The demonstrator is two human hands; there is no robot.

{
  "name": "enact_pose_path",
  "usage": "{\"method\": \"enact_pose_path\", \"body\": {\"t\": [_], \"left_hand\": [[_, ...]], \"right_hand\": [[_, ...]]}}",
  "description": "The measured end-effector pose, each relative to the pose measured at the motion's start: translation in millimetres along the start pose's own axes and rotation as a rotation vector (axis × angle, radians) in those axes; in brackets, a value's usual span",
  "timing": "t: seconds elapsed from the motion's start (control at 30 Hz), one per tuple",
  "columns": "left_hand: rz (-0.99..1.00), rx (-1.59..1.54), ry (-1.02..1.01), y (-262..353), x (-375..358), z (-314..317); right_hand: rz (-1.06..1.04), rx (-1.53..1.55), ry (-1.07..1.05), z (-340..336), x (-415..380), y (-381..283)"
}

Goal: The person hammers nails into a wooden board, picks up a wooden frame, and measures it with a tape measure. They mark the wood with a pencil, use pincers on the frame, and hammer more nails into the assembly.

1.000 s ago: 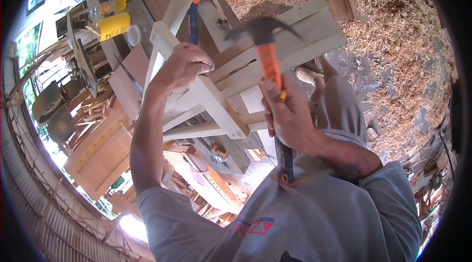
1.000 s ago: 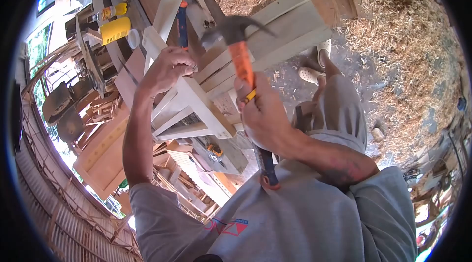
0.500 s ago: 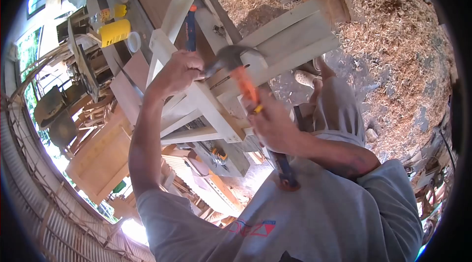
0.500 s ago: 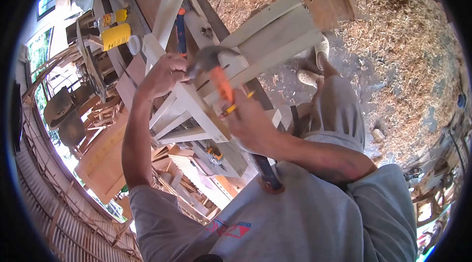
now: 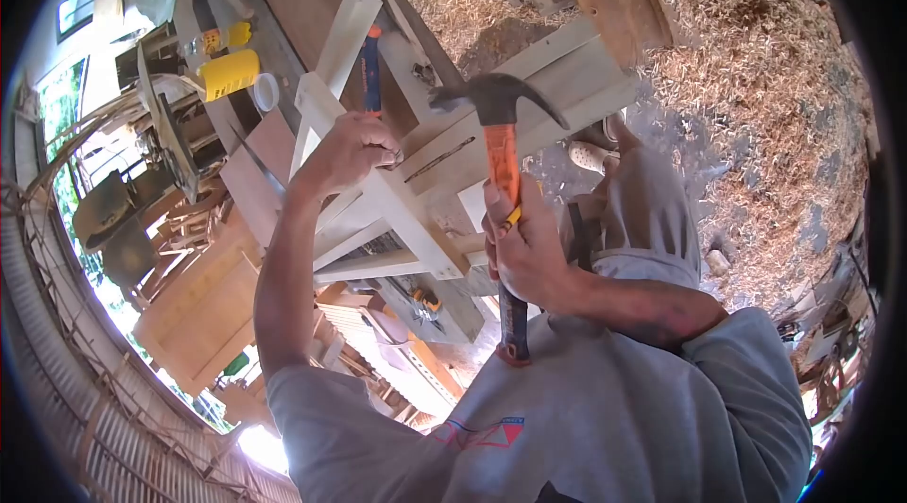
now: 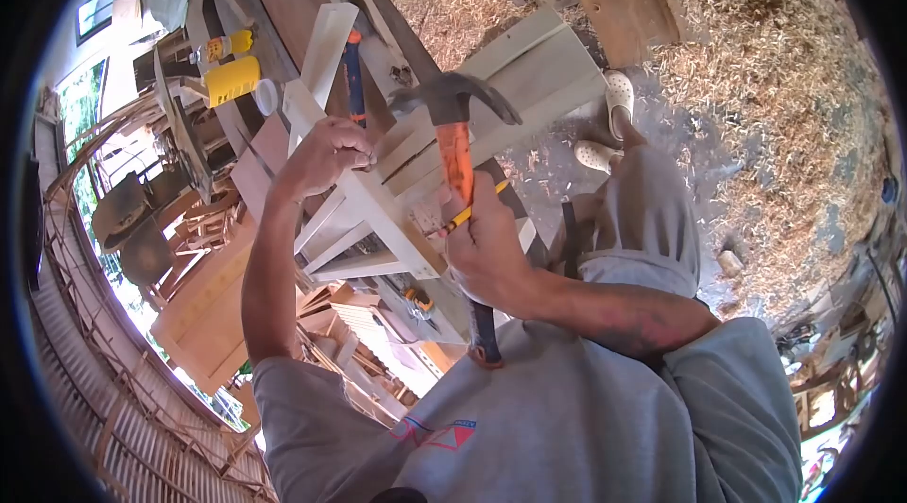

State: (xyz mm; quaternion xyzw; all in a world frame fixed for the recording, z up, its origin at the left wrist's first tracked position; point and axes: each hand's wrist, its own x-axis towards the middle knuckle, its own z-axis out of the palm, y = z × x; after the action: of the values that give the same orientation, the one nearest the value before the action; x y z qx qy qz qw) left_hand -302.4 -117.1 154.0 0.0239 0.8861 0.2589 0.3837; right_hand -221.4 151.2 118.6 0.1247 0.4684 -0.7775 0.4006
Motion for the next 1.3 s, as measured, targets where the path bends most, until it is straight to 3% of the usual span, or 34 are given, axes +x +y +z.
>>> {"method": "enact_pose_path", "body": {"t": [0.07, 0.13, 0.23, 0.33, 0.37, 0.43, 0.5, 0.57, 0.63, 0.67, 0.77, 0.9, 1.0, 1.03, 1.1, 1.17, 1.2, 1.27, 1.3], "left_hand": [[-0.003, 0.005, -0.002, -1, 1, -2], [-0.005, 0.011, -0.017, -1, 3, -4], [-0.178, -0.143, -0.084, -6, -7, 6], [0.116, 0.182, 0.424, -7, -29, 21], [0.122, 0.187, 0.430, -9, -41, 37], [-0.165, -0.081, 1.164, -7, -58, 82], [-0.439, -0.243, 1.147, -6, -72, 137], [-0.504, -0.521, 1.002, 9, -69, 175], [-0.562, -0.561, 1.005, 29, -53, 184], [-0.612, -0.593, 0.999, 34, -50, 184], [-0.513, -0.618, 1.053, 18, -47, 191], [-0.499, -0.773, 1.054, 29, -48, 186], [-0.431, -0.725, 1.097, 32, -48, 182], [-0.501, -0.702, 1.058, 34, -48, 180], [-0.552, -0.666, 1.007, 37, -51, 178], [-0.449, -0.846, 1.043, 28, -49, 180], [-0.458, -0.766, 1.048, 33, -51, 178], [-0.494, -0.755, 1.032, 30, -57, 187], [-0.487, -0.736, 1.058, 27, -51, 187]], "right_hand": [[-0.185, -0.435, -0.117, -1, 6, 10], [-0.169, -0.364, -0.114, 2, 8, 12], [-0.064, -0.239, -0.117, -14, 12, 3], [0.092, 0.138, 0.021, -27, 5, -54], [0.009, 0.176, 0.122, -30, 6, -58], [-0.085, 0.217, 0.236, -32, 10, -64], [-0.272, 0.236, 0.386, -31, 11, -69], [-0.239, 0.216, 0.392, -15, 9, -51], [-0.051, 0.077, 0.058, 0, 5, -3], [-0.055, 0.072, 0.054, 8, 0, 3], [0.055, -0.106, -0.047, 12, 6, -2], [-0.192, 0.142, 0.296, -33, 15, -55], [-0.186, 0.334, 0.329, -29, 20, -48], [-0.195, 0.345, 0.335, -22, 20, -28], [0.064, -0.348, -0.120, 0, 11, 25], [0.152, -0.127, -0.101, 5, 5, 3], [0.162, -0.134, -0.101, -1, 8, -8], [-0.021, 0.082, 0.136, -19, 13, -21], [-0.030, 0.067, 0.128, -19, 18, -22]]}}
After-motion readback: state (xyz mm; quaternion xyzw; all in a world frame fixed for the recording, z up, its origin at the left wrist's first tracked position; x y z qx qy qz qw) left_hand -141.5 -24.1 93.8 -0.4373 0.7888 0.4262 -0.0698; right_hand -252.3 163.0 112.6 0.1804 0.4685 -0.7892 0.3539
